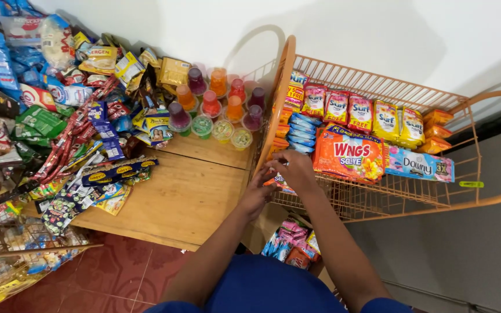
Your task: The person organizes various snack items from a cardboard box onto a wooden table and a wire rack. They handle packets of chips, small cups of jelly, and other packaged goods, arranging them in neat rows on the shelves and the table surface.
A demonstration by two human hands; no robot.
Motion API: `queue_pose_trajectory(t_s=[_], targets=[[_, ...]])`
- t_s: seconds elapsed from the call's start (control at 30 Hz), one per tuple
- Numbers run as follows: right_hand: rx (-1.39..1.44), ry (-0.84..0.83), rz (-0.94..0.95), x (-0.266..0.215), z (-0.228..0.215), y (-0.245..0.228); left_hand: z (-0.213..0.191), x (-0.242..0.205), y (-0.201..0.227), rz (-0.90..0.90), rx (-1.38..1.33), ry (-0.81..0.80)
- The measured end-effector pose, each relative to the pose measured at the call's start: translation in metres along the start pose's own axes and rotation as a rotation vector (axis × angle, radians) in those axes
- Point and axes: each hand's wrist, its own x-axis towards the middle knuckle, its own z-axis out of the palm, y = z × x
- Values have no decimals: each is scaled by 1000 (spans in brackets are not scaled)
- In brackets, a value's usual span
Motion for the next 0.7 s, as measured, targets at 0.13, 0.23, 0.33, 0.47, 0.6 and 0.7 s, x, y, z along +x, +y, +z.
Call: queue_pose_trajectory(t_s=[0.13,0.23,0.33,0.47,0.6,0.7], targets=[[-30,-3,-8,-3,-4,-2,-4,7,-13,3,-25,-1],[-11,-19,-121,-8,-6,0,-4,5,-16,30,-61,-23],[23,-99,-151,-7,-6,3,-2,2,-12,15,-56,-8],[243,-123,6,-10,3,18,-5,4,-16,10,-59,5],[160,-70,-29,-14,13,29,-8,6,-21,35,-63,7],[160,-71,-1,-16,10,25,-3,4,-13,31,-100,0]])
